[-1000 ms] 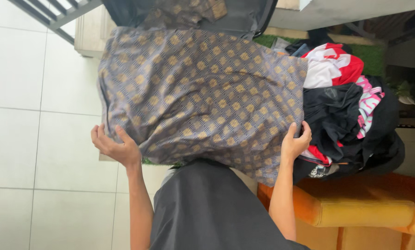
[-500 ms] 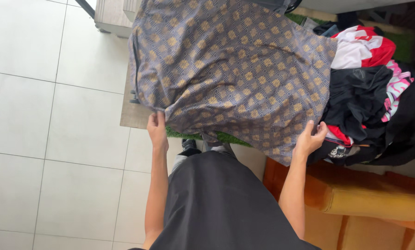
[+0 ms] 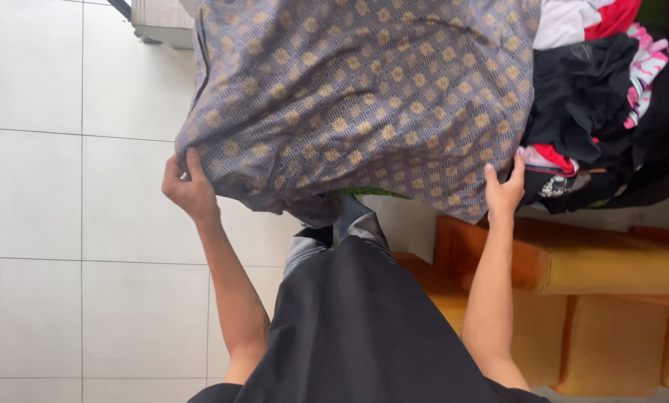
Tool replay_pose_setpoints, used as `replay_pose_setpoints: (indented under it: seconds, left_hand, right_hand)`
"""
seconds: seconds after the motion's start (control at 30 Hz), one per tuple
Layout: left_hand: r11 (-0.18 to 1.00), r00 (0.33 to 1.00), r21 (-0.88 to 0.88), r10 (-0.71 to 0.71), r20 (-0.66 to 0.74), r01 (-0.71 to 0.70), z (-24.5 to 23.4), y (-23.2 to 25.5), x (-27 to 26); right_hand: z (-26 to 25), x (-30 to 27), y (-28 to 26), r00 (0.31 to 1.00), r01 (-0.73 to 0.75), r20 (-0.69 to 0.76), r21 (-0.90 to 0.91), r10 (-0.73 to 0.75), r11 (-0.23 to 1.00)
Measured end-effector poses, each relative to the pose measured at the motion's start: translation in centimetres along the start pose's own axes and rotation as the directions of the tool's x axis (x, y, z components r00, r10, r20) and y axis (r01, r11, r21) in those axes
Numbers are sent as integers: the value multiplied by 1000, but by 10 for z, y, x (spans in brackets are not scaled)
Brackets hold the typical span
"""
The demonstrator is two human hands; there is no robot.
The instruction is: The person folds a black garment and places it into a suitcase, then picks up a patterned shirt, shakes it out, and arranges it in the suitcase.
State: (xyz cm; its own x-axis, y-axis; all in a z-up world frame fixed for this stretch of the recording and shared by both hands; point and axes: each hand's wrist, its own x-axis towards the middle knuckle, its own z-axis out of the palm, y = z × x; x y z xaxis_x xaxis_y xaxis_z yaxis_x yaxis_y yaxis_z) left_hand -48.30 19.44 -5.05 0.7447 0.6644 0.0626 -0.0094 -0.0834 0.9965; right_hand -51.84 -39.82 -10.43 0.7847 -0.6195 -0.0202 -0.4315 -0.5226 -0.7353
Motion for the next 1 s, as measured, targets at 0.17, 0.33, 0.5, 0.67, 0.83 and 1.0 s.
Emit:
replay_pose_setpoints:
  seconds: [0.17,0.33,0.5,0.67,0.83,1.0]
  left_hand:
    - [997,997,70,-29,73,24,-9,-41,2]
    - [930,902,-14,-352,251,367,-17,-100,-39]
    - [874,863,-201,-353,362,443,-33,-118,-72]
    - [890,865,-248,-250,435,383,-46,-99,-75]
    - [856,898,-392,-165,409,336,-44,-59,-68]
    - [842,935,-454,-149,323,291,-36,-9,-42]
  right_hand:
    - [-6,13,35,977,8,177,531,-120,847]
    - [10,-14,73,959,130,-280,597,53,792]
    - [55,-95,92,702,-177,-487,587,520,790]
    - [61,-117,101,727,-479,374,877,576,34]
    - [53,-90,74,827,-407,406,909,389,-83]
    - [10,-39,23,952,-257,270,961,146,-102]
